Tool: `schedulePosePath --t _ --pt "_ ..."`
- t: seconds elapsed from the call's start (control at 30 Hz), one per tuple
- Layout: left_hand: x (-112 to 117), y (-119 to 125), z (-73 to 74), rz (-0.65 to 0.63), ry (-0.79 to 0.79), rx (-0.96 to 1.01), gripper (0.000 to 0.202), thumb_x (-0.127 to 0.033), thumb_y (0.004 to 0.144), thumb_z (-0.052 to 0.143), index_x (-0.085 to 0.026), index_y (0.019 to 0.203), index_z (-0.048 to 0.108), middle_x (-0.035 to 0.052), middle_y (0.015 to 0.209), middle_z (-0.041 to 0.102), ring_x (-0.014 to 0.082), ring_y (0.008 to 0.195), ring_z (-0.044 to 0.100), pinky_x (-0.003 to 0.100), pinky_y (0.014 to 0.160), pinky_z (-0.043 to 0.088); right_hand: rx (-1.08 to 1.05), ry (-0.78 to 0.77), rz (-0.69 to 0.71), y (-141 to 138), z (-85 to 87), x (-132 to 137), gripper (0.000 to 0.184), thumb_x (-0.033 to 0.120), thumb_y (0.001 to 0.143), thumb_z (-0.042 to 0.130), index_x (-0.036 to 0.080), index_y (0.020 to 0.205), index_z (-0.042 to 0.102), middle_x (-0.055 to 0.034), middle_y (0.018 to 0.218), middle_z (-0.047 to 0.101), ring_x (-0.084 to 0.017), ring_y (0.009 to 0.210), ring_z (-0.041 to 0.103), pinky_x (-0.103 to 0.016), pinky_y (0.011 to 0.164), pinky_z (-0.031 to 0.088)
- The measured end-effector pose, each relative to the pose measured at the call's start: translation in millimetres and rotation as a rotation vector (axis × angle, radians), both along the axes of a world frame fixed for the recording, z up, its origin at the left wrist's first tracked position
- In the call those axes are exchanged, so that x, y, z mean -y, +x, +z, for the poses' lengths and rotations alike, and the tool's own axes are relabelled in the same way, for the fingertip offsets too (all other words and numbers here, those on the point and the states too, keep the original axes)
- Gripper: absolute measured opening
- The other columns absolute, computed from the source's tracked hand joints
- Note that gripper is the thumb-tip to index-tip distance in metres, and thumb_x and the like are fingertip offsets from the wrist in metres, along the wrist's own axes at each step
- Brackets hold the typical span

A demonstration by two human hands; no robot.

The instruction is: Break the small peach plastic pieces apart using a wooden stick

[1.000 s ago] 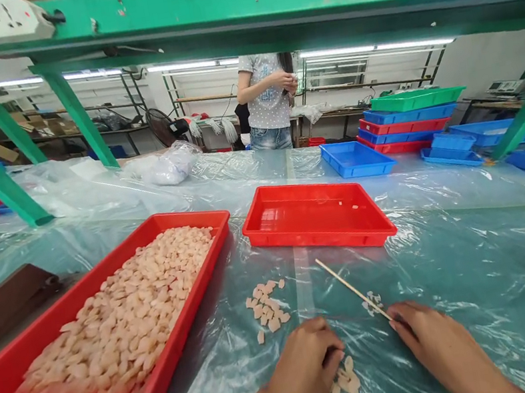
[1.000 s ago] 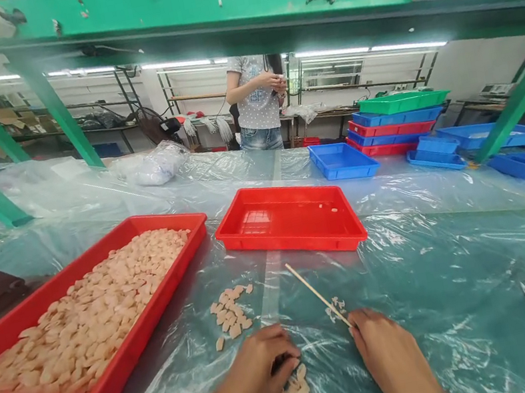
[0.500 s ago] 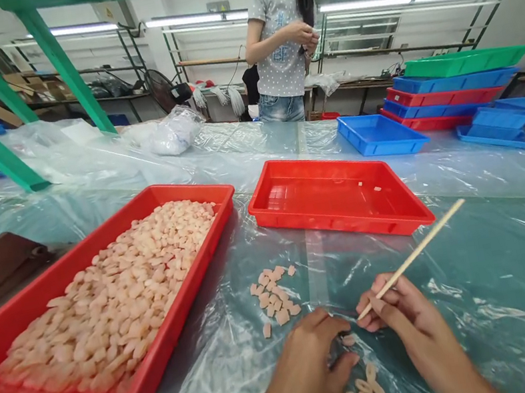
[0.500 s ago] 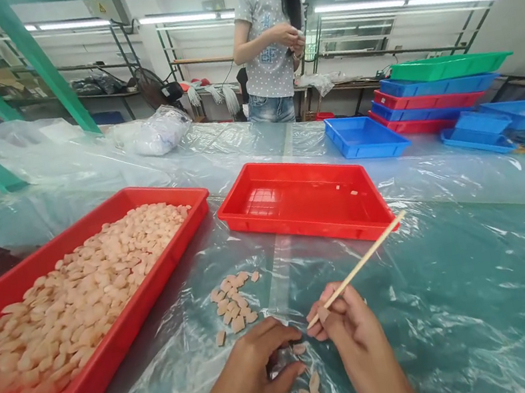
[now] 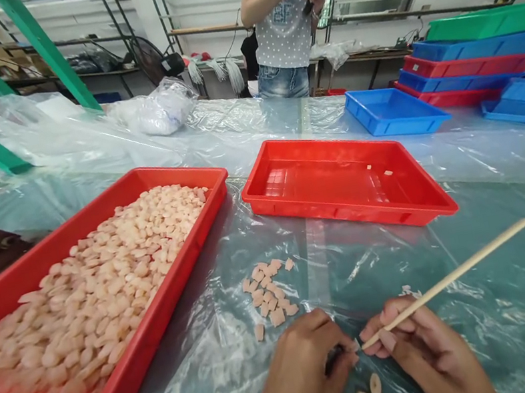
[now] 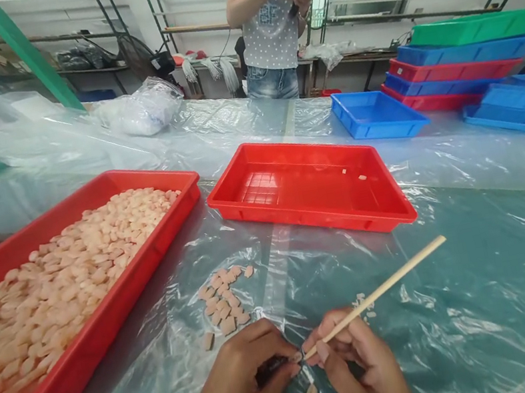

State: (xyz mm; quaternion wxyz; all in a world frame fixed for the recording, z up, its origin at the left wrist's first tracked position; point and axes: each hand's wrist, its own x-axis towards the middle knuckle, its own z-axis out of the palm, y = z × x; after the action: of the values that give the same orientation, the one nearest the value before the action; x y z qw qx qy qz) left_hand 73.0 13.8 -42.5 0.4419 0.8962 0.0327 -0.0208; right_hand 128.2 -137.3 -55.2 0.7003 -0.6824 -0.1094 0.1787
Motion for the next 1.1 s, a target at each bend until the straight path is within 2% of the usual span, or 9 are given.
schedulePosePath --t 0.23,0.57,0.73,0.93,1.03,1.1 --pt "-0.3 0.2 1.7 0.026 -0.055 -0.044 0.019 -0.011 0.078 0.056 -0.024 0.083 0.07 -0.0001 0.076 0.058 0.0125 0.071 0.053 0.02 0.06 0.037 0.071 0.014 0.012 -0.3 1.1 -2.4 0.022 0.044 0.078 0.06 0.023 0.079 0.054 -0.0008 0.07 0.066 -0.014 0.063 0.063 -0.023 0.061 0.051" --pt "-0.8 1.3 4.8 0.046 -0.056 -0.089 0.016 -0.012 0.077 0.058 -0.023 0.077 0.071 -0.0009 0.072 0.055 0.0116 0.068 0.051 0.019 0.057 0.034 0.137 -0.024 0.066 -2.4 -7.1 -1.6 0.014 0.036 0.081 0.057 0.023 0.078 0.058 -0.0018 0.077 0.067 -0.015 0.072 0.066 -0.02 0.063 0.053" --pt "-0.9 1.8 3.9 0.034 -0.044 -0.072 0.016 -0.013 0.078 0.057 -0.022 0.075 0.07 -0.0008 0.071 0.055 0.0122 0.068 0.051 0.02 0.058 0.034 0.333 -0.125 0.215 4.1 -6.4 1.9 0.008 0.026 0.085 0.052 0.023 0.082 0.058 -0.0026 0.081 0.067 -0.015 0.073 0.066 -0.019 0.063 0.053" --pt "0.0 1.8 3.1 0.037 -0.019 -0.054 0.015 -0.016 0.079 0.058 -0.021 0.074 0.07 -0.0007 0.069 0.055 0.0122 0.068 0.052 0.02 0.058 0.034 0.631 -0.293 0.253 7.7 -5.6 2.1 0.01 0.016 0.082 0.05 0.023 0.082 0.057 -0.0009 0.077 0.067 -0.014 0.068 0.065 -0.02 0.063 0.051" --pt "0.2 1.6 3.2 0.044 -0.016 -0.052 0.014 -0.015 0.079 0.058 -0.02 0.073 0.07 -0.0007 0.069 0.056 0.0121 0.068 0.052 0.02 0.058 0.034 0.661 -0.304 0.275 5.3 -4.8 2.0 0.011 0.015 0.08 0.051 0.022 0.081 0.059 -0.0017 0.076 0.067 -0.015 0.068 0.064 -0.021 0.063 0.051" --pt "-0.2 1.4 3.3 0.049 -0.015 -0.05 0.013 -0.014 0.078 0.059 -0.02 0.073 0.07 -0.0007 0.069 0.056 0.0122 0.068 0.052 0.02 0.059 0.035 0.614 -0.251 0.207 2.0 -3.5 1.5 0.009 0.017 0.08 0.052 0.023 0.079 0.059 -0.0009 0.074 0.067 -0.015 0.069 0.064 -0.021 0.063 0.05"
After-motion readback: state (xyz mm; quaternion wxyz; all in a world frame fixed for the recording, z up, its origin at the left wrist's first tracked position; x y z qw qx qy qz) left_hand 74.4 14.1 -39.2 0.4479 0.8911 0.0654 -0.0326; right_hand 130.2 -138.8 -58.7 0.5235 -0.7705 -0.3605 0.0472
